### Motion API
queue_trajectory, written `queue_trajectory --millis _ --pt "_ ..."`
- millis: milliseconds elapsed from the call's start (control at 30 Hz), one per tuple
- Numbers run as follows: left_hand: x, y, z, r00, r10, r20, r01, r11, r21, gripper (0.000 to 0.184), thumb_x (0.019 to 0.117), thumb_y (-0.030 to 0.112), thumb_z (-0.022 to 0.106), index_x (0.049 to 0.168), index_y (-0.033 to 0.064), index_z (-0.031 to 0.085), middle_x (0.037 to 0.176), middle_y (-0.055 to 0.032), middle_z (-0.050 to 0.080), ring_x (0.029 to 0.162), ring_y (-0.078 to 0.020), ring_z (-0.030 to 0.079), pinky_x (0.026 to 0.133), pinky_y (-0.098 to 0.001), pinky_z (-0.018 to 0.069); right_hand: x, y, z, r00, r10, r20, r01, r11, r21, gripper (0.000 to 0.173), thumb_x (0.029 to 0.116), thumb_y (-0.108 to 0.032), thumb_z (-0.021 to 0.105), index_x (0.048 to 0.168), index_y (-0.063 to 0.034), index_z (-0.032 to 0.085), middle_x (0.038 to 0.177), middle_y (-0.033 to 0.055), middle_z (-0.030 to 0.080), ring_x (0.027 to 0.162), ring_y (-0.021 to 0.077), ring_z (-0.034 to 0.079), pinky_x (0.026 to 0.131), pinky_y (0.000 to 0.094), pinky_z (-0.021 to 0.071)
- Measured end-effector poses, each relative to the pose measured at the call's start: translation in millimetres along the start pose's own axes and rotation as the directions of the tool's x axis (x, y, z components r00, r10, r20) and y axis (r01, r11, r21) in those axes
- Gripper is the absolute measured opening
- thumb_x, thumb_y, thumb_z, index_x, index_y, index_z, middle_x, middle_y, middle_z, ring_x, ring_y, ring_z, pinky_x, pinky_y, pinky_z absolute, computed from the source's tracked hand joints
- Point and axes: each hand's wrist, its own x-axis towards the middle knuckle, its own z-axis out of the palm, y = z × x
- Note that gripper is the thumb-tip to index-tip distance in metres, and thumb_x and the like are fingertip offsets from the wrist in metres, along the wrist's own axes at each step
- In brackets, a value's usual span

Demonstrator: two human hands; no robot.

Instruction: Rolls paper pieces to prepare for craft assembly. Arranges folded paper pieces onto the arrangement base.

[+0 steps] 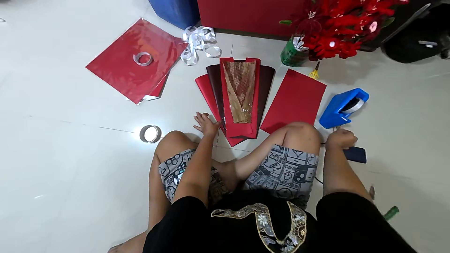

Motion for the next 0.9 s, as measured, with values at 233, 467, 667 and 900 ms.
queue_trajectory --millis 233,467,667,900 --pt "-2.2 -1.5 -0.2 1.0 0.012 -0.006 -0.012 1.0 -0.017 0.078 0.0804 0.037 0.087 0.14 0.0026 0.051 0.169 -0.0267 0.007 0.158 -0.0442 -0.001 0.116 -0.0772 0.0032 -47.0 -118.8 -3.4 0.876 -0.468 0.115 0.361 0.795 0.487 0.034 0.1036 -0.009 0.055 0.129 0.0135 0.057 0.126 0.0291 0.064 0.115 0.0322 0.064 0.103 0.0432 0.0509" --pt "-1.7 -4.2 -0.2 1.0 0.006 0.001 -0.006 1.0 -0.03 0.077 0.0799 0.037 0.087 0.139 0.0037 0.052 0.17 -0.0263 0.007 0.158 -0.0434 -0.002 0.117 -0.0766 0.0021 -214.5 -209.0 60.8 0.396 -0.578 0.714 0.316 0.815 0.485 0.052 0.1034 -0.005 0.058 0.152 0.001 0.04 0.132 0.0275 0.061 0.114 0.0362 0.064 0.099 0.0498 0.0538" --pt "0.1 -5.4 1.2 1.0 0.008 -0.017 -0.009 0.999 -0.035 0.076 0.0791 0.038 0.088 0.139 0.0054 0.053 0.169 -0.0257 0.009 0.158 -0.0439 0.001 0.117 -0.0769 0.0047 -280.7 -210.6 140.7 0.25 -0.472 0.846 0.424 0.838 0.342 0.059 0.0905 -0.005 0.076 0.141 0.0019 0.048 0.117 0.0249 0.068 0.108 0.0366 0.068 0.095 0.0539 0.0552" --pt "0.2 -6.2 0.9 1.0 0.006 -0.015 -0.007 0.998 -0.059 0.078 0.0789 0.038 0.088 0.141 0.007 0.051 0.17 -0.024 0.01 0.158 -0.043 0.001 0.117 -0.0763 0.004 -289.1 -217.2 160.9 0.262 -0.421 0.868 0.533 0.813 0.234 0.053 0.0869 -0.009 0.08 0.131 0.0026 0.054 0.112 0.0231 0.071 0.109 0.0374 0.069 0.097 0.056 0.0542"
